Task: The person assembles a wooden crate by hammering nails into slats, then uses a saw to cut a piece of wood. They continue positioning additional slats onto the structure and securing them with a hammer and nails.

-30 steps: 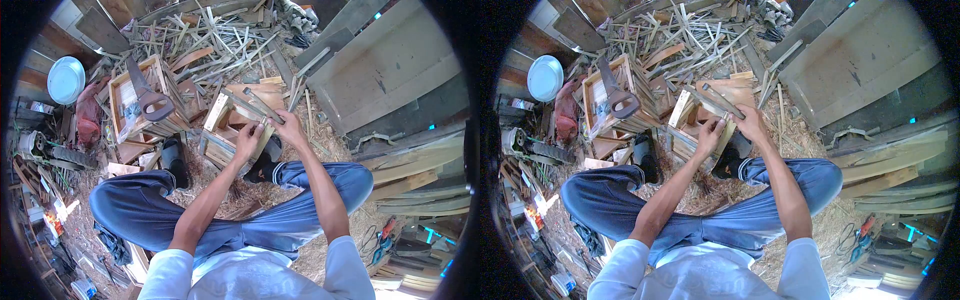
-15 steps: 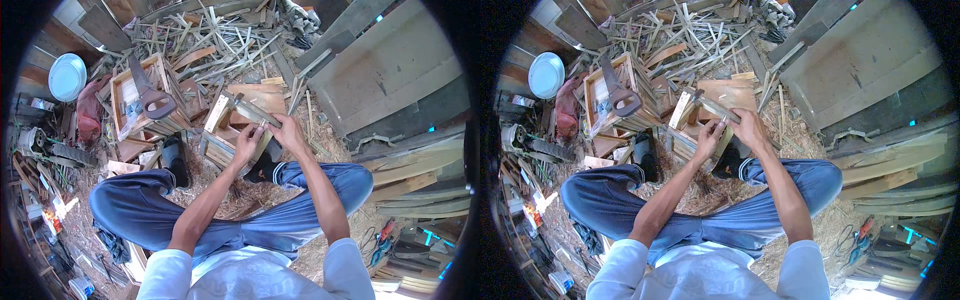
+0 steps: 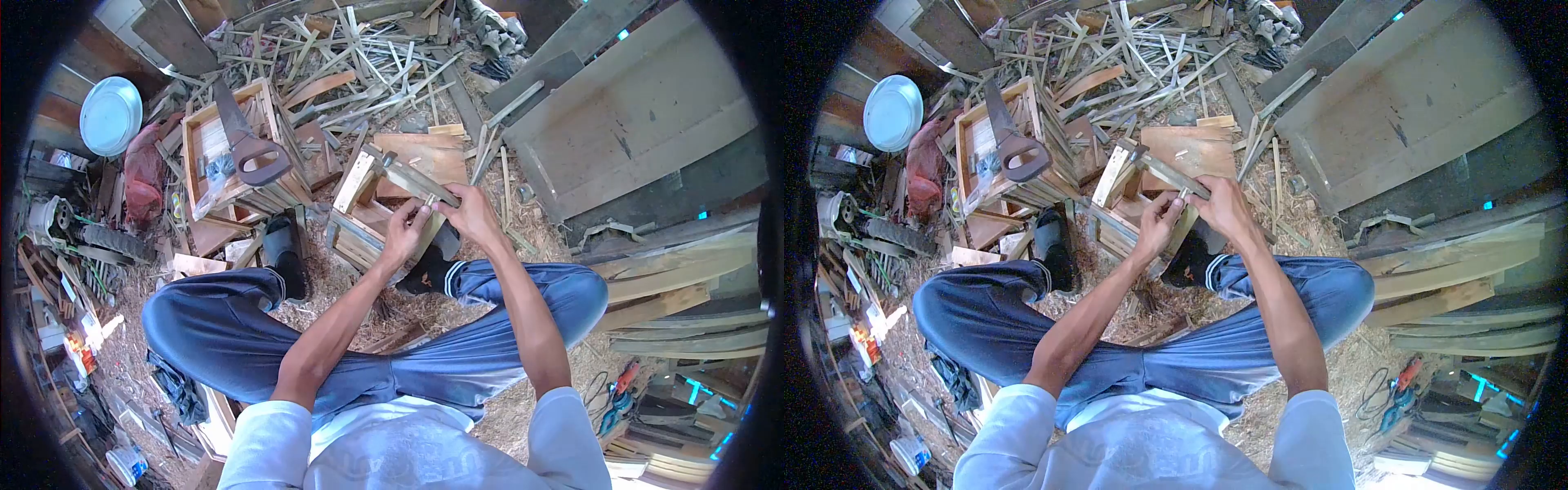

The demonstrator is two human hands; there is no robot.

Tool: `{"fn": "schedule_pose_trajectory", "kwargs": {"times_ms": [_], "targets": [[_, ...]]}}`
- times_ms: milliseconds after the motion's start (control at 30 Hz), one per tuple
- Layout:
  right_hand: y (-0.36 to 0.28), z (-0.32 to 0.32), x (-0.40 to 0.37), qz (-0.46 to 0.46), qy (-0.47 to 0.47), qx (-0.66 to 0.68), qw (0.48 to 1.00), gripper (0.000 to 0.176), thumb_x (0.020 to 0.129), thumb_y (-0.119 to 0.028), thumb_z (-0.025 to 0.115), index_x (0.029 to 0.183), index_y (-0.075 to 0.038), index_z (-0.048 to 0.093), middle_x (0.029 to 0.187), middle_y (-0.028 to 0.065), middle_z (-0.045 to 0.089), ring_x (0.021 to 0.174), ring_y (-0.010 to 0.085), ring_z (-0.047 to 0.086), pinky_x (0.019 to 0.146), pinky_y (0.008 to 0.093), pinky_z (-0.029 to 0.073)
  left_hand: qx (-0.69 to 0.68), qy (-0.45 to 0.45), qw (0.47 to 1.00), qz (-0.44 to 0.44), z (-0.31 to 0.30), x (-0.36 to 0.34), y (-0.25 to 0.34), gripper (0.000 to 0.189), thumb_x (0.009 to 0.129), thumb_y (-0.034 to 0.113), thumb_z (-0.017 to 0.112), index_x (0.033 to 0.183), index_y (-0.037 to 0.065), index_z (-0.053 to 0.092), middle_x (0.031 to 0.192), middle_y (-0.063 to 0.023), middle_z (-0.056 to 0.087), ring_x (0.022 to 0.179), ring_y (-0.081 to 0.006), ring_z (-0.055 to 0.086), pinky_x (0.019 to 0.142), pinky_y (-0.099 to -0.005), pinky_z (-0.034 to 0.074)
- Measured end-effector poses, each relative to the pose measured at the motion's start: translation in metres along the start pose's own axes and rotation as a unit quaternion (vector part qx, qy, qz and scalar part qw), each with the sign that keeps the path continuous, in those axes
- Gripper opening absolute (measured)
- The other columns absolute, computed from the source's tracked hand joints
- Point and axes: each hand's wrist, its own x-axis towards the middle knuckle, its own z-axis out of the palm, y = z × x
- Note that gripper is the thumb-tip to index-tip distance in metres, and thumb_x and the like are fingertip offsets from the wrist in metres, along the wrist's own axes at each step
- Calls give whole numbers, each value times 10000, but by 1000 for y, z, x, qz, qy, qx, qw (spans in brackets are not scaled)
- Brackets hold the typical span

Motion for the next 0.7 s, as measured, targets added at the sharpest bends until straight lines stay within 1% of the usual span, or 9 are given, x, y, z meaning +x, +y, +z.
{"fn": "schedule_pose_trajectory", "kwargs": {"times_ms": [67,167,200,267,300,367,467,567,700], "targets": [[0,-2,0,17,-13,3,1000,277,804,-171,720,1056,-55,704,914,229,684,894,373,677,785,414,510,-2,6,1000,-6,1,0,2,233,959,241,567,986,16,624,802,-54,607,790,-126,528,745,-302,441],[1,-2,2,22,-30,-2,999,270,810,-160,713,1052,-40,701,923,229,685,903,374,676,796,413,508,0,2,1000,1,2,1,1,241,960,246,566,982,12,620,809,-69,611,802,-134,537,765,-312,444],[0,-3,2,22,-30,-1,999,270,810,-160,713,1052,-40,701,923,229,685,903,374,676,796,413,508,0,1,1000,1,3,1,2,241,960,246,566,982,12,620,809,-69,611,802,-134,537,765,-312,444],[-3,-3,2,11,-11,-11,1000,274,814,-159,707,1058,-36,697,934,228,684,910,374,673,802,410,508,4,8,1000,23,4,3,4,237,988,238,539,1011,15,616,806,7,554,761,-80,479,694,-257,400],[-2,-2,2,11,-12,-11,1000,274,814,-159,707,1058,-36,697,934,228,684,910,374,673,802,410,508,4,8,1000,23,4,4,4,237,988,238,539,1011,15,616,806,7,554,761,-80,479,694,-257,400],[3,0,4,16,3,10,1000,280,818,-167,704,1067,-38,693,938,224,684,904,377,669,803,409,507,-3,4,1000,-14,4,7,2,235,959,235,559,980,8,617,817,-80,624,800,-143,554,756,-319,450],[5,-2,6,29,-3,2,1000,291,822,-176,699,1078,-39,689,937,223,683,906,382,664,801,408,507,-2,10,1000,5,7,11,2,240,959,237,555,985,6,615,818,-96,630,790,-150,561,749,-327,454],[11,1,8,18,9,14,1000,286,830,-185,690,1076,-40,689,938,225,682,911,384,663,801,410,506,16,9,1000,-3,7,13,8,248,957,242,555,982,3,612,810,-121,632,778,-167,572,744,-342,461],[12,-2,12,30,4,-3,1000,276,841,-191,679,1072,-40,689,941,228,681,916,389,661,805,420,503,10,8,1000,-22,10,19,3,254,963,253,549,987,9,613,806,-135,637,760,-184,575,739,-354,464]]}}
